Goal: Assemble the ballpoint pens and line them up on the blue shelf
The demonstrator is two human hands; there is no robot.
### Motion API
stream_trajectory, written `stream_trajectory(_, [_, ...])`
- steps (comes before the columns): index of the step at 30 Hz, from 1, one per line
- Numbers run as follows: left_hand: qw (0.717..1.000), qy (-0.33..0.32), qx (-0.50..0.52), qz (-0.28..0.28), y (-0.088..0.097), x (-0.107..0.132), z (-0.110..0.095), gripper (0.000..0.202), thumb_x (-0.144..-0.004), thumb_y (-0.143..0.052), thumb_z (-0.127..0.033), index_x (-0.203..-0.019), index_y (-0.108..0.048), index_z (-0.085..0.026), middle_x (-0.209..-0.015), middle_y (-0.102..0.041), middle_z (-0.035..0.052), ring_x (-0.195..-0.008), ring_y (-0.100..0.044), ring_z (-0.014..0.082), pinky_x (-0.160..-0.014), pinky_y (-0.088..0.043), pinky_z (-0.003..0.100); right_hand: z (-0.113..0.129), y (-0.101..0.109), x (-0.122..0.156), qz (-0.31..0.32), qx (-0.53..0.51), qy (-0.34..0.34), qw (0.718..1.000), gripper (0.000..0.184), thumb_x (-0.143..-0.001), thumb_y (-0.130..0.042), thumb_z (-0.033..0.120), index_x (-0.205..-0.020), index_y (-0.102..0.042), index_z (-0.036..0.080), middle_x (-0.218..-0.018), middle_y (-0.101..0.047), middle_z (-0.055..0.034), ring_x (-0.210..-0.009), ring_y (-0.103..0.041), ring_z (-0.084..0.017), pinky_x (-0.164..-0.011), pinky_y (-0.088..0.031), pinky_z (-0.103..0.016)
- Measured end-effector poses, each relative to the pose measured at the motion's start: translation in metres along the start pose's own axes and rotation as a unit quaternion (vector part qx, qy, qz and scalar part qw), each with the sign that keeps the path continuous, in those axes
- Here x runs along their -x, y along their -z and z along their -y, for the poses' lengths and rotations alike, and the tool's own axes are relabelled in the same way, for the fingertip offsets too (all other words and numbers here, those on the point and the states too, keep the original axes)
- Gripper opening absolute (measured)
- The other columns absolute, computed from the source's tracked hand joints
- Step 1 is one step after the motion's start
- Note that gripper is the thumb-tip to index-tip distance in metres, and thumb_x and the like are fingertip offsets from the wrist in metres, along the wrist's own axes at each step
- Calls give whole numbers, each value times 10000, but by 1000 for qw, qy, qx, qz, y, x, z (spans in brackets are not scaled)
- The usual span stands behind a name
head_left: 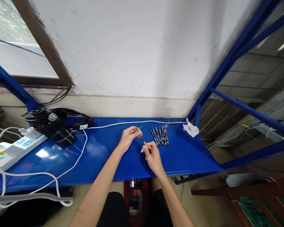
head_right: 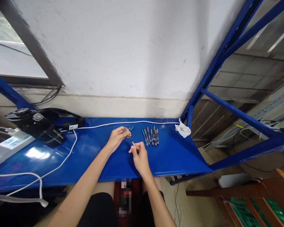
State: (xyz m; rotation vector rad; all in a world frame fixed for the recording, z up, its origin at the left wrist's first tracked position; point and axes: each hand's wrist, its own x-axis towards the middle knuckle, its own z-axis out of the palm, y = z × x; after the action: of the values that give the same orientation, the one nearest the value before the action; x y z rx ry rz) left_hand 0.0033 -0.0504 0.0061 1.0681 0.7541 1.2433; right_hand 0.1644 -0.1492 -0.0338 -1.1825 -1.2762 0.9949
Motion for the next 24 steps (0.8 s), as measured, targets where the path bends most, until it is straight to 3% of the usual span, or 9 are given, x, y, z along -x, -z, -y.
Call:
stream_trajectory(7, [998,44,35,39,0,2,-3,454,-814,-974,-479,-1030,-717,-173,-960,-823,90,-871,-824,245,-778,-664,347,9,1,0,6,8,1,1000,420,-1054,-602,618,-1229,-655,240,-787,-662,2,-613,-539,-158,-527,-404,-252])
stream_trajectory(14, [996,25,85,6,2,-1,-6,494,-817,-974,-482,-1096,-696,-183,-954,-771,46,-846,-776,194,-763,-698,355,19,2,1,4,26,5,1000,475,-1085,-565,628,-1324,-717,248,-747,-529,23,-594,-473,-154,-504,-379,-261])
stream_trajectory(24, [990,-10,128,-55,5,-4,-6,514,-802,-992,-459,-1114,-683,-193,-980,-755,28,-887,-764,176,-865,-682,377,17,2,2,8,17,-4,1000,493,-1080,-566,648,-1327,-716,248,-766,-525,19,-591,-465,-148,-488,-376,-257])
